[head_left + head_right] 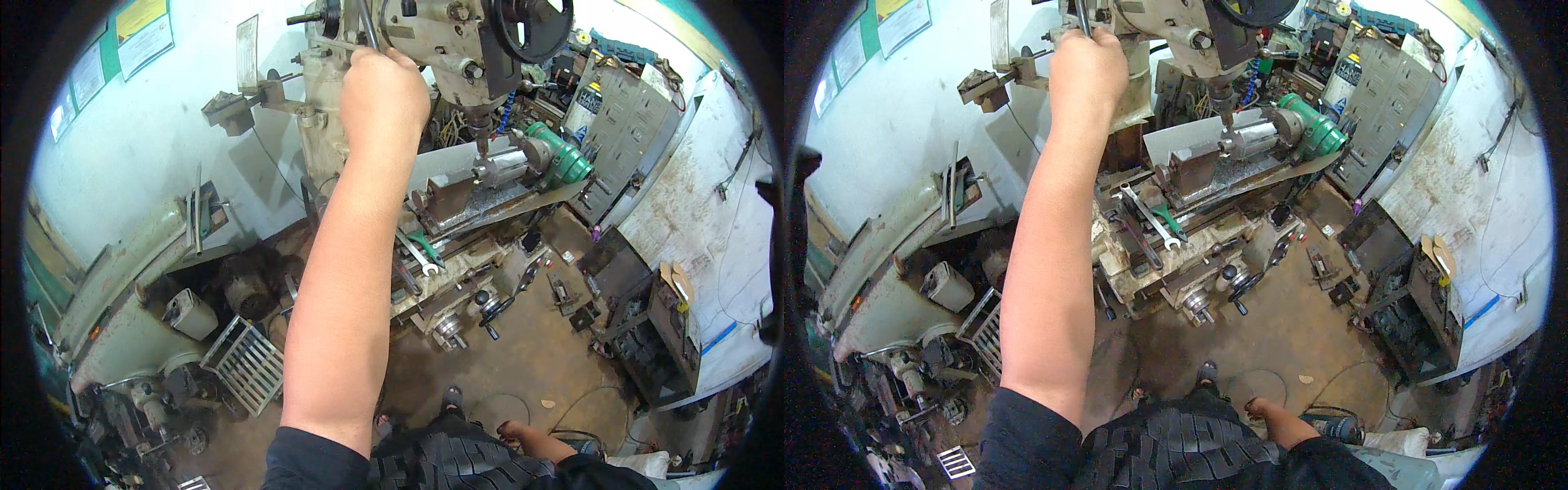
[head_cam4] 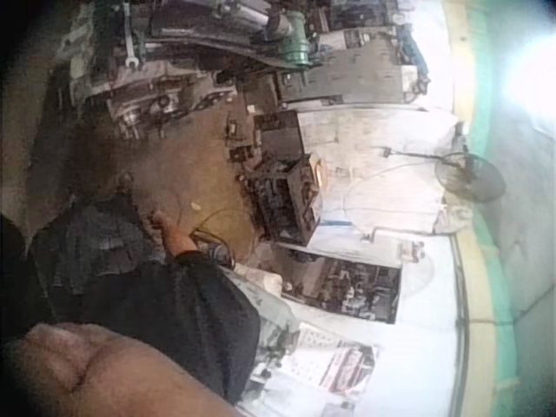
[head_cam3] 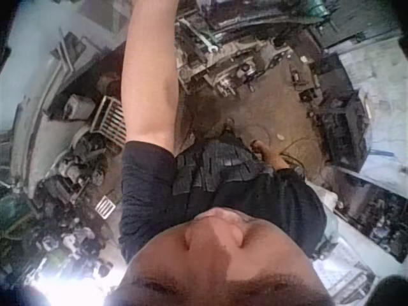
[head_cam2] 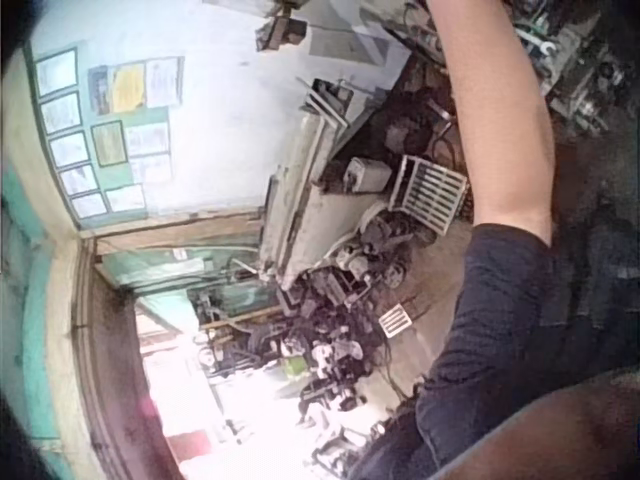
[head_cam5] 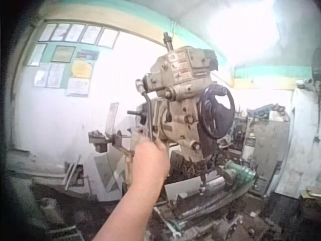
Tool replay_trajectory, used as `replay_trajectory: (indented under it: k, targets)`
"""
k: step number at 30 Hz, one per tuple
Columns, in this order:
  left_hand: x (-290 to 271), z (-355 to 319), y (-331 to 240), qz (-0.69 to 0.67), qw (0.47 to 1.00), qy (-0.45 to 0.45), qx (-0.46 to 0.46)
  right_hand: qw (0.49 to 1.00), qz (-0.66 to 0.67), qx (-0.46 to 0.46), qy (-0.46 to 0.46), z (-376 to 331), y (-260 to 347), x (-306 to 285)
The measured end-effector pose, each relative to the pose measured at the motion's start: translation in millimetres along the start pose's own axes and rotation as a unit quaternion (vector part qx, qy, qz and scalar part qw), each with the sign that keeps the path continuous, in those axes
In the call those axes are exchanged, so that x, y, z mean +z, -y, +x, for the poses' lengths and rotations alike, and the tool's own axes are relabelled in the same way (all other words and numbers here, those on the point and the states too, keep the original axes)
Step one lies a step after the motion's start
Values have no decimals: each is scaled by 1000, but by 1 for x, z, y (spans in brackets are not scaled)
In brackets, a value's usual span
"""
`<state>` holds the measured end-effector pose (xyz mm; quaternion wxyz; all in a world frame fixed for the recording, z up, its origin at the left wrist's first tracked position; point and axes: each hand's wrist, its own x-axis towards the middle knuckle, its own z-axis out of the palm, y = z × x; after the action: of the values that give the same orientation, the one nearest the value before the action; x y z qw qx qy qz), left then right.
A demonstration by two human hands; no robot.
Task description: The person operates a milling machine in a workshop, adjusting the machine's controls and applying lubricant to the workpiece. They use a wrench to tighten components and manipulate the machine's levers and knobs to position the tool.
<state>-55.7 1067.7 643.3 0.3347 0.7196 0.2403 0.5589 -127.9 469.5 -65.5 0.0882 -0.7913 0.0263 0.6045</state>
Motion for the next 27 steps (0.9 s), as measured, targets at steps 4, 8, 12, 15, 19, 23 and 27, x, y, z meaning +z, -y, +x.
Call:
replay_trajectory:
  k: [4, 8, 12, 15, 19, 23, 27]
  targets:
    - [0, -2, 0, 3, 1000, -6, 19, 994, 51, -68, -76, -29, 32, 8]
    - [0, 0, 0, 3, 1000, -2, 11, 987, 91, -89, -96, -38, 68, 13]
    - [0, 2, 0, 14, 1000, 6, 22, 982, 92, -99, -129, -26, 83, 23]
    - [0, 2, 1, 22, 999, 3, 25, 972, 190, -81, -115, -24, 83, 31]
    - [2, 2, 1, 37, 998, 7, 40, 977, 145, -86, -132, -40, 70, 38]
    - [0, 4, 1, 57, 997, 9, 46, 943, 242, -108, -200, -71, 66, 19]
    - [0, 5, -1, 69, 997, 27, 25, 840, 196, -184, -471, -130, 108, -67]
